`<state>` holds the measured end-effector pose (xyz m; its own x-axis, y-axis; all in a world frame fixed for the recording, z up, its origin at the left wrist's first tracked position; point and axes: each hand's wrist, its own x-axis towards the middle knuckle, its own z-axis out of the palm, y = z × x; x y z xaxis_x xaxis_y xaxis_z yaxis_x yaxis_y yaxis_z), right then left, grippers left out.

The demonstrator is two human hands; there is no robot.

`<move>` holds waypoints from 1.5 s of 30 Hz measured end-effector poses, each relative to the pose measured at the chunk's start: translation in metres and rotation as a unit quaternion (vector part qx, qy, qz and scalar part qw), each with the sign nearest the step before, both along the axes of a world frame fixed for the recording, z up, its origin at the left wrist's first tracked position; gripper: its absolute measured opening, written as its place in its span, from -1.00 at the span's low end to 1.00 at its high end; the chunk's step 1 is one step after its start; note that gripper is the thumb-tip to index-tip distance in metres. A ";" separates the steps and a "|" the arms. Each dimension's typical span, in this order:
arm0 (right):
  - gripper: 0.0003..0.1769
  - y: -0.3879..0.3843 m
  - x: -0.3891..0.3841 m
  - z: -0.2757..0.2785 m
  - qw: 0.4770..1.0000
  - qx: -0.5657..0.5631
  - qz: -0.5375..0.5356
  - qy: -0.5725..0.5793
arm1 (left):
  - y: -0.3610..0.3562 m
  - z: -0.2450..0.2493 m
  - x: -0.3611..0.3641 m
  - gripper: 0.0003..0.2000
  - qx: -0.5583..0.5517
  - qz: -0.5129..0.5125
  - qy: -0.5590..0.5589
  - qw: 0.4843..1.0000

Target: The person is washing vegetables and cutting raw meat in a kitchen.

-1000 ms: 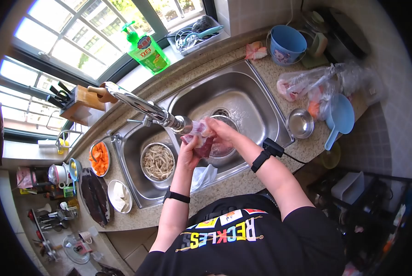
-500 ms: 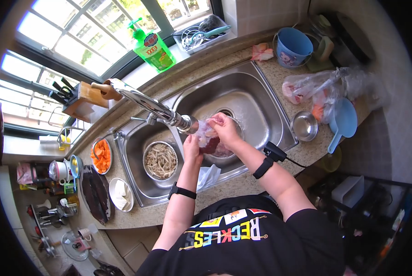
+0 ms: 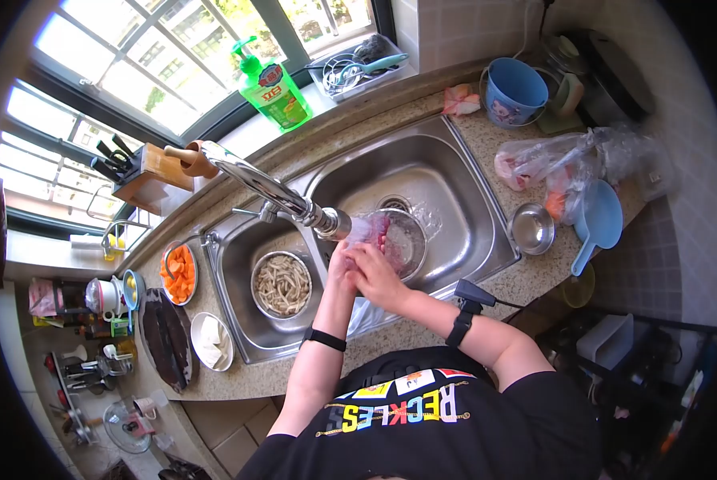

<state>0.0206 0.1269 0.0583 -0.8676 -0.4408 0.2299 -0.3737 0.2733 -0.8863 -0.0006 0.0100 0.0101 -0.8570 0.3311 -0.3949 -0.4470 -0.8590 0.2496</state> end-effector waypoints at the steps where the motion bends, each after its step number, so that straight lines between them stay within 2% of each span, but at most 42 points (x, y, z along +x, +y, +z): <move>1: -0.62 -0.002 0.001 -0.005 1.000 -0.001 -0.002 -0.001 | 0.004 0.009 0.001 -0.57 -0.001 -0.002 -0.001 1.000; 3: -0.47 -0.006 0.006 -0.019 0.976 0.159 -0.028 0.144 | 0.011 0.021 0.008 -0.54 -0.081 0.086 -0.120 0.986; 4: -0.45 -0.005 -0.005 -0.015 0.970 0.226 0.006 0.094 | 0.007 0.012 0.009 -0.54 -0.082 0.084 -0.122 0.986; 7: -0.52 -0.004 -0.050 0.006 0.959 0.264 -0.036 0.099 | -0.012 -0.029 0.015 -0.62 0.130 -0.039 -0.012 0.991; 8: -0.58 -0.005 -0.067 -0.014 0.980 0.184 -0.052 0.058 | 0.007 -0.005 0.011 -0.65 -0.063 0.061 -0.053 0.995; 9: -0.64 -0.004 -0.085 -0.034 0.992 0.102 -0.069 0.019 | 0.009 0.010 0.011 -0.65 -0.064 0.059 -0.052 0.995; 10: -0.66 0.002 -0.099 -0.026 0.982 0.137 -0.057 -0.118 | 0.011 0.020 0.011 -0.64 -0.078 0.066 -0.036 0.994; 11: -0.66 0.006 -0.102 -0.032 0.982 0.137 -0.059 -0.117 | 0.012 0.028 0.012 -0.63 -0.092 0.074 -0.019 0.993; 12: -0.63 0.009 -0.104 -0.037 0.969 0.045 -0.055 -0.235 | 0.010 0.032 0.011 -0.60 -0.068 0.058 -0.001 0.996; 13: -0.59 0.012 -0.106 -0.041 0.935 -0.046 -0.047 -0.348 | 0.008 0.031 0.010 -0.60 -0.067 0.059 0.000 0.996; 14: -0.57 0.016 -0.102 -0.047 0.905 -0.099 -0.051 -0.411 | 0.006 0.027 0.010 -0.60 -0.079 0.049 0.015 0.996; 15: -0.57 0.023 -0.096 -0.034 0.905 -0.097 -0.048 -0.411 | 0.005 0.025 0.009 -0.59 -0.091 0.040 0.029 0.995; 17: -0.70 0.034 -0.087 -0.006 0.775 -0.257 0.044 -0.576 | 0.005 0.028 0.008 -0.61 -0.114 0.049 0.030 0.992; 18: -0.70 0.033 -0.084 -0.002 0.775 -0.256 0.045 -0.577 | 0.005 0.028 0.008 -0.63 -0.138 0.054 0.031 0.988; 20: -0.89 0.029 -0.080 0.002 0.831 -0.194 0.059 -0.518 | 0.003 0.028 0.002 -0.67 -0.173 0.041 0.040 0.983; 21: -0.89 0.028 -0.080 -0.005 0.830 -0.194 0.059 -0.520 | 0.002 0.027 0.000 -0.70 -0.208 0.027 0.051 0.976; 23: -0.89 0.023 -0.086 -0.021 0.878 -0.145 0.051 -0.452 | -0.001 0.019 -0.001 -0.77 -0.227 0.014 0.052 0.972; 25: -0.89 0.018 -0.087 -0.020 0.878 -0.148 0.036 -0.453 | -0.001 0.018 -0.002 -0.77 -0.268 0.025 0.004 0.963; 27: -0.87 0.011 -0.086 -0.020 0.949 -0.069 -0.051 -0.304 | -0.002 0.018 0.000 -0.74 -0.254 0.026 -0.019 0.967; 28: -0.87 0.009 -0.086 -0.016 0.949 -0.070 -0.051 -0.304 | -0.003 0.017 0.001 -0.71 -0.239 0.028 -0.044 0.970; 30: -0.82 0.009 -0.083 -0.002 0.986 -0.037 -0.100 -0.126 | -0.008 0.014 0.006 -0.67 -0.251 -0.006 -0.073 0.965; 32: -0.80 0.009 -0.076 0.016 0.992 -0.007 -0.085 -0.089 | -0.011 0.020 0.009 -0.62 -0.262 -0.040 -0.101 0.959; 34: -0.77 0.010 -0.066 0.027 0.997 0.035 -0.060 -0.015 | -0.009 0.042 0.009 -0.55 -0.062 -0.059 -0.068 0.994; 35: -0.77 0.010 -0.059 0.023 0.997 0.036 -0.060 -0.013 | -0.008 0.041 0.005 -0.55 -0.061 -0.059 -0.066 0.994; 37: -0.72 0.010 -0.039 0.008 0.997 0.040 -0.016 0.059 | -0.003 0.033 -0.003 -0.70 -0.038 0.040 -0.063 0.996; 38: -0.72 0.009 -0.027 0.002 0.997 0.019 -0.015 0.073 | -0.020 -0.048 0.003 -0.77 0.046 0.050 -0.005 0.998; 39: -0.72 0.007 -0.016 -0.002 0.996 -0.004 -0.015 0.087 | -0.012 -0.019 0.002 -0.83 -0.026 0.043 -0.076 0.996; 41: -0.74 0.010 -0.006 0.001 0.996 0.005 0.015 0.085 | -0.007 -0.019 0.005 -0.84 -0.052 0.079 -0.095 0.991; 45: -0.64 0.008 -0.007 0.008 0.996 0.029 -0.028 0.080 | -0.003 -0.009 0.008 -0.82 -0.099 0.085 -0.068 0.989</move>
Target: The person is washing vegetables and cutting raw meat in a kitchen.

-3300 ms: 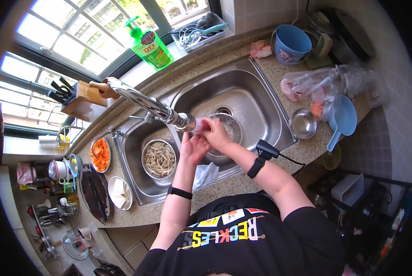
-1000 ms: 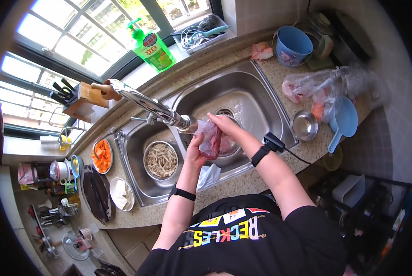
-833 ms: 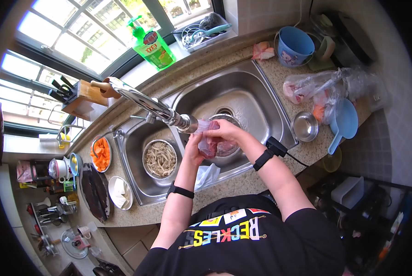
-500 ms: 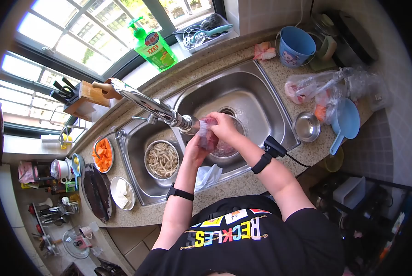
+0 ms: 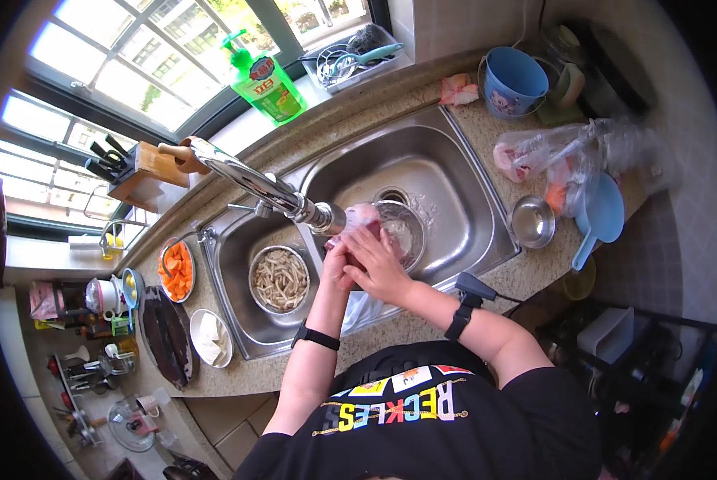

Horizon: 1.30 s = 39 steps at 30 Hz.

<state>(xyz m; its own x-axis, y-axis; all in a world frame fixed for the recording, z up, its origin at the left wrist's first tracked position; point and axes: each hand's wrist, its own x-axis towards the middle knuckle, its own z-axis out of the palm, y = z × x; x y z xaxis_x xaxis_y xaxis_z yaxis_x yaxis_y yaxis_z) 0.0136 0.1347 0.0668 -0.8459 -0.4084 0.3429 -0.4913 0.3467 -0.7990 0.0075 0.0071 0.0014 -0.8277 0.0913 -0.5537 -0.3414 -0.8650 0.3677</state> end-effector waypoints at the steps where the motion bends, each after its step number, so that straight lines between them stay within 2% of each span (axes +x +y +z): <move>1: -0.62 -0.002 -0.007 -0.005 0.998 0.058 0.005 0.009 | 0.005 0.015 0.002 -0.82 -0.036 -0.003 0.038 0.999; 2: -0.61 -0.002 -0.016 -0.011 0.993 0.115 0.009 0.018 | 0.010 0.024 0.001 -0.82 -0.071 -0.006 0.076 0.995; 3: -0.59 -0.001 -0.028 -0.014 0.986 0.144 -0.001 0.089 | 0.012 0.021 -0.003 -0.77 -0.036 0.011 0.116 0.992; 4: -0.59 -0.002 -0.038 -0.018 0.986 0.144 -0.004 0.088 | 0.012 0.022 -0.002 -0.77 -0.037 0.009 0.116 0.993; 6: -0.61 -0.004 -0.055 -0.027 0.999 -0.009 -0.049 -0.007 | 0.012 0.024 0.001 -0.68 -0.121 0.039 0.041 0.991; 7: -0.63 -0.003 -0.063 -0.033 0.975 -0.128 -0.076 -0.167 | 0.011 0.025 0.002 -0.68 -0.120 0.039 0.041 0.991; 8: -0.62 0.008 -0.075 -0.056 0.947 -0.064 -0.105 -0.298 | 0.010 0.026 0.004 -0.68 -0.096 0.033 0.057 0.993; 10: -0.62 0.023 -0.078 -0.069 0.966 0.057 -0.089 -0.235 | 0.006 0.030 0.003 -0.69 -0.045 0.022 0.089 0.995; 11: -0.62 0.024 -0.079 -0.076 0.966 0.058 -0.090 -0.235 | 0.004 0.033 0.004 -0.71 -0.036 0.013 0.089 0.995; 13: -0.61 0.024 -0.074 -0.076 0.957 -0.067 -0.059 -0.275 | 0.002 0.032 0.004 -0.70 -0.043 0.005 0.091 0.995; 14: -0.61 0.025 -0.068 -0.075 0.957 -0.065 -0.058 -0.275 | 0.002 0.033 0.004 -0.68 -0.052 -0.004 0.095 0.994; 15: -0.60 0.021 -0.060 -0.042 0.883 -0.192 -0.048 -0.426 | 0.002 0.032 0.004 -0.68 -0.052 -0.003 0.095 0.994; 16: -0.59 0.018 -0.056 -0.021 0.769 -0.310 -0.037 -0.558 | 0.004 0.031 0.003 -0.70 -0.052 0.004 0.080 0.995; 17: -0.59 0.016 -0.056 -0.018 0.768 -0.310 -0.037 -0.558 | 0.004 0.030 0.002 -0.71 -0.052 0.011 0.065 0.996; 19: -0.61 0.014 -0.056 -0.016 0.685 -0.446 0.047 -0.573 | 0.003 0.029 0.002 -0.68 -0.075 -0.002 0.070 0.995; 20: -0.61 0.011 -0.055 -0.019 0.685 -0.447 0.047 -0.574 | 0.002 0.028 0.001 -0.66 -0.096 -0.014 0.075 0.992; 21: -0.66 0.008 -0.054 -0.024 0.740 -0.429 0.041 -0.517 | 0.000 0.031 0.001 -0.66 -0.098 -0.012 0.074 0.992; 22: -0.69 0.005 -0.054 -0.030 0.791 -0.408 0.034 -0.455 | -0.002 0.033 0.000 -0.67 -0.122 -0.062 0.088 0.987; 23: -0.69 0.004 -0.055 -0.035 0.790 -0.409 0.036 -0.455 | -0.004 0.035 -0.001 -0.68 -0.147 -0.111 0.101 0.978; 24: -0.72 0.004 -0.058 -0.038 0.788 -0.413 0.010 -0.456 | -0.003 0.035 0.000 -0.68 -0.148 -0.110 0.101 0.978; 26: -0.74 0.002 -0.061 -0.042 0.786 -0.417 -0.014 -0.457 | 0.003 0.032 0.001 -0.70 -0.178 -0.072 0.095 0.977; 28: -0.82 0.000 -0.064 -0.042 0.806 -0.413 -0.035 -0.422 | 0.001 0.020 0.003 -0.69 -0.176 -0.056 0.086 0.979; 31: -0.84 0.002 -0.072 -0.036 0.799 -0.443 -0.035 -0.405 | -0.005 0.004 0.011 -0.71 -0.134 -0.008 0.064 0.989; 33: -0.85 0.006 -0.077 -0.029 0.796 -0.444 -0.031 -0.410 | -0.014 0.001 0.016 -0.72 -0.140 -0.011 -0.085 0.986; 34: -0.87 0.009 -0.078 -0.025 0.793 -0.445 -0.028 -0.415 | -0.016 0.001 0.017 -0.72 -0.140 -0.010 -0.084 0.987; 37: -0.88 0.011 -0.076 -0.024 0.800 -0.433 -0.022 -0.415 | -0.015 0.014 0.018 -0.69 -0.100 -0.025 -0.081 0.991; 39: -0.86 0.008 -0.073 -0.028 0.804 -0.423 -0.011 -0.418 | -0.008 0.026 0.010 -0.63 0.053 -0.075 -0.121 0.988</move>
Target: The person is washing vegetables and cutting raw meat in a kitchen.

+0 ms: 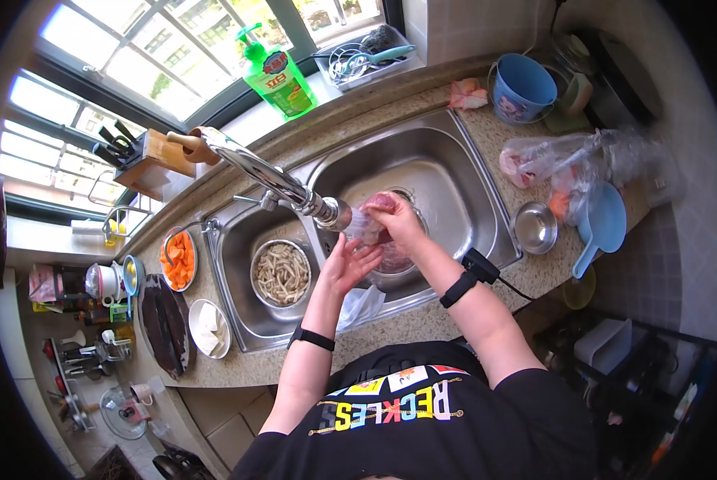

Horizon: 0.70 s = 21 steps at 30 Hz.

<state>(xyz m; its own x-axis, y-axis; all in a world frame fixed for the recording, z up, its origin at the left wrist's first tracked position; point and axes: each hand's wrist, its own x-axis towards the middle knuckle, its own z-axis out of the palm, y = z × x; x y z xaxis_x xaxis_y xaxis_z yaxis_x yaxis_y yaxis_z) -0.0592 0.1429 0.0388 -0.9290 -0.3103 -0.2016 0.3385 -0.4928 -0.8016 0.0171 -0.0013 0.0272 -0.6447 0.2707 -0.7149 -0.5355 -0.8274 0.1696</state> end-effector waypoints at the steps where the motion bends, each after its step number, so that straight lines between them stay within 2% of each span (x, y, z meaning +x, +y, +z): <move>1: -0.82 -0.003 0.005 -0.003 1.000 0.012 0.015 0.013 | 0.002 -0.002 -0.004 -0.63 0.000 0.002 0.000 1.000; 3: -0.74 -0.006 0.018 0.002 0.997 0.041 0.067 -0.001 | 0.005 -0.005 -0.012 -0.56 0.038 0.033 0.059 0.997; 4: -0.76 -0.008 0.025 0.004 0.990 0.102 0.073 0.061 | 0.005 -0.002 -0.015 -0.60 0.002 0.026 0.111 0.993; 6: -0.79 -0.004 0.036 0.014 0.957 0.223 0.113 0.144 | 0.006 -0.014 -0.024 -0.67 -0.029 0.049 0.124 0.991; 9: -0.80 0.008 0.049 0.014 0.946 0.219 0.139 0.194 | 0.004 -0.021 -0.025 -0.71 -0.084 0.094 0.151 0.980; 10: -0.80 0.012 0.048 0.011 0.909 0.238 0.104 0.325 | 0.005 -0.016 -0.025 -0.69 -0.130 0.107 0.135 0.977; 11: -0.80 0.015 0.048 0.009 0.909 0.238 0.105 0.326 | 0.006 -0.011 -0.024 -0.67 -0.175 0.120 0.118 0.970; 12: -0.78 0.018 0.049 0.009 0.958 0.196 0.088 0.188 | 0.007 -0.005 -0.024 -0.66 -0.168 0.125 0.122 0.970; 13: -0.75 0.021 0.049 0.009 0.986 0.149 0.068 0.045 | 0.006 -0.007 -0.024 -0.66 -0.168 0.124 0.122 0.970; 14: -0.60 0.021 0.045 -0.002 0.955 0.277 0.059 0.091 | 0.006 -0.009 -0.025 -0.68 -0.177 0.120 0.141 0.967; 15: -0.60 0.016 0.042 0.003 0.955 0.278 0.058 0.091 | 0.006 -0.010 -0.025 -0.70 -0.186 0.115 0.160 0.962; 17: -0.38 0.000 0.041 0.016 0.985 0.116 0.064 -0.114 | 0.008 -0.007 -0.025 -0.73 -0.190 0.089 0.174 0.962; 18: -0.25 -0.012 0.037 0.009 0.987 0.149 0.053 -0.021 | 0.009 -0.005 -0.027 -0.77 -0.195 0.063 0.188 0.961; 19: -0.25 -0.014 0.036 0.006 0.987 0.148 0.051 -0.019 | 0.005 -0.002 -0.029 -0.77 -0.195 0.062 0.190 0.960; 21: -0.39 -0.020 0.031 0.007 0.992 0.007 0.039 -0.124 | -0.005 0.008 -0.029 -0.76 -0.149 -0.038 0.260 0.953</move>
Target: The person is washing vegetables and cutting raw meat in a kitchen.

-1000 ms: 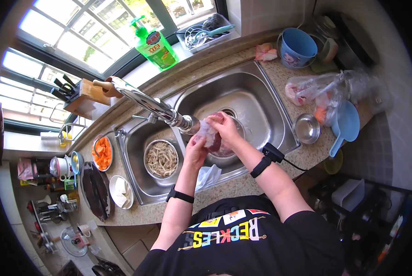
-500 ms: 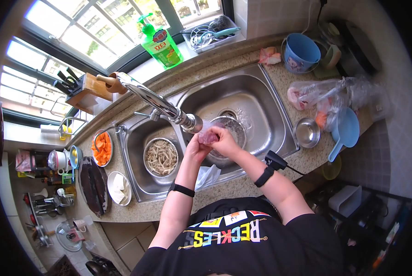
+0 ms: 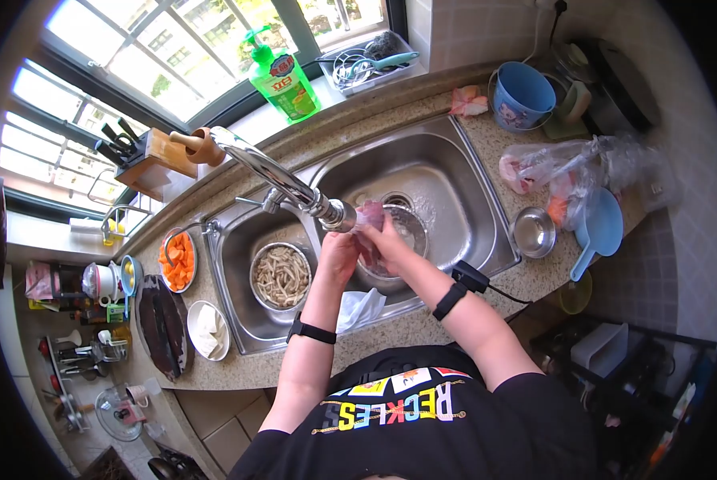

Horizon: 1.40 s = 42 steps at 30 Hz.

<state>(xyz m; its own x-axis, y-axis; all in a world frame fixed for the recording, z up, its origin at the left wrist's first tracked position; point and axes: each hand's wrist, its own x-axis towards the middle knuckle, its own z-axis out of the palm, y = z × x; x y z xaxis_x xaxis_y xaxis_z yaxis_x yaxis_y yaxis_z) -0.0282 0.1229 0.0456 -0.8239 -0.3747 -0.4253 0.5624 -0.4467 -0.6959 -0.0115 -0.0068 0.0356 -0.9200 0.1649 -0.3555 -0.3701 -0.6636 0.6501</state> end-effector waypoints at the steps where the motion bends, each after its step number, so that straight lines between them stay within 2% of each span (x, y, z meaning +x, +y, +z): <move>1: -0.48 0.005 -0.008 -0.007 0.998 -0.004 0.064 -0.008 | 0.002 0.006 -0.001 -0.75 0.000 0.034 0.018 0.999; 2: -0.48 0.002 -0.012 -0.008 0.998 -0.007 0.065 -0.006 | -0.001 0.013 0.000 -0.75 -0.002 0.035 0.020 0.999; 4: -0.52 -0.004 -0.019 -0.008 0.975 -0.153 0.070 -0.146 | -0.009 0.035 0.001 -0.75 0.017 0.070 -0.033 0.997; 5: -0.46 -0.004 -0.023 -0.021 0.957 -0.202 0.101 -0.180 | -0.016 0.048 0.003 -0.73 0.006 0.066 -0.041 0.997; 6: -0.46 -0.005 -0.022 -0.019 0.958 -0.201 0.102 -0.179 | -0.025 0.057 0.005 -0.73 0.007 0.067 -0.040 0.997; 8: -0.39 -0.010 -0.019 -0.010 0.935 -0.261 0.040 -0.239 | -0.047 0.068 0.010 -0.72 -0.085 0.085 -0.055 0.991; 9: -0.34 -0.011 -0.020 -0.016 0.913 -0.305 0.031 -0.271 | -0.062 0.061 0.011 -0.70 -0.091 0.086 -0.051 0.991; 13: -0.29 -0.014 -0.012 -0.004 0.911 -0.317 0.038 -0.259 | -0.114 0.058 0.022 -0.70 -0.089 0.122 -0.070 0.986; 16: -0.30 -0.017 -0.013 -0.001 0.925 -0.292 0.046 -0.238 | -0.149 0.050 0.026 -0.69 -0.082 0.157 -0.079 0.981; 17: -0.39 -0.019 -0.014 -0.001 0.936 -0.259 0.037 -0.237 | -0.159 0.045 0.026 -0.69 -0.086 0.173 -0.079 0.978; 18: -0.39 -0.020 -0.016 -0.008 0.935 -0.260 0.042 -0.236 | -0.168 0.039 0.025 -0.69 -0.090 0.190 -0.078 0.975; 20: -0.55 -0.025 -0.020 -0.028 0.954 -0.152 0.042 -0.255 | -0.179 0.032 0.019 -0.66 -0.083 0.216 -0.089 0.969; 21: -0.69 -0.027 -0.019 -0.018 0.961 -0.105 0.026 -0.253 | -0.183 0.030 0.015 -0.64 -0.074 0.236 -0.103 0.964; 22: -0.69 -0.028 -0.017 -0.019 0.962 -0.105 0.029 -0.252 | -0.187 0.027 0.009 -0.64 -0.074 0.238 -0.102 0.963; 24: -0.71 -0.026 -0.010 -0.022 0.992 -0.008 0.000 -0.129 | -0.193 0.020 -0.007 -0.55 -0.068 0.278 -0.107 0.952; 26: -0.72 -0.025 -0.006 -0.011 0.991 0.024 -0.016 -0.128 | -0.202 0.006 -0.027 -0.48 -0.055 0.263 -0.100 0.958; 28: -0.70 -0.022 -0.001 -0.012 0.994 0.086 -0.057 -0.045 | -0.199 0.013 -0.042 -0.43 -0.081 0.262 -0.078 0.959; 29: -0.70 -0.017 0.000 -0.013 0.993 0.089 -0.062 -0.050 | -0.202 0.015 -0.047 -0.29 -0.061 0.233 -0.065 0.968; 31: -0.69 -0.007 0.004 -0.001 0.992 0.122 -0.037 -0.018 | -0.198 0.014 -0.054 -0.31 -0.096 0.245 -0.065 0.963; 34: -0.67 0.000 0.007 -0.007 0.986 0.157 -0.057 0.015 | -0.197 0.011 -0.068 -0.32 -0.140 0.219 -0.041 0.965; 35: -0.67 0.002 0.007 -0.009 0.985 0.160 -0.060 0.010 | -0.198 0.010 -0.072 -0.32 -0.157 0.201 -0.015 0.967; 40: -0.67 0.005 0.003 -0.008 0.986 -0.039 0.041 -0.155 | -0.165 0.038 -0.046 -0.19 -0.211 0.202 -0.060 0.955; 41: -0.66 0.002 0.002 -0.017 0.989 0.006 0.043 -0.138 | -0.150 0.031 -0.038 -0.14 -0.250 0.211 -0.037 0.944; 42: -0.66 0.004 0.000 -0.018 0.990 0.006 0.044 -0.137 | -0.137 0.013 -0.029 -0.15 -0.301 0.207 -0.016 0.931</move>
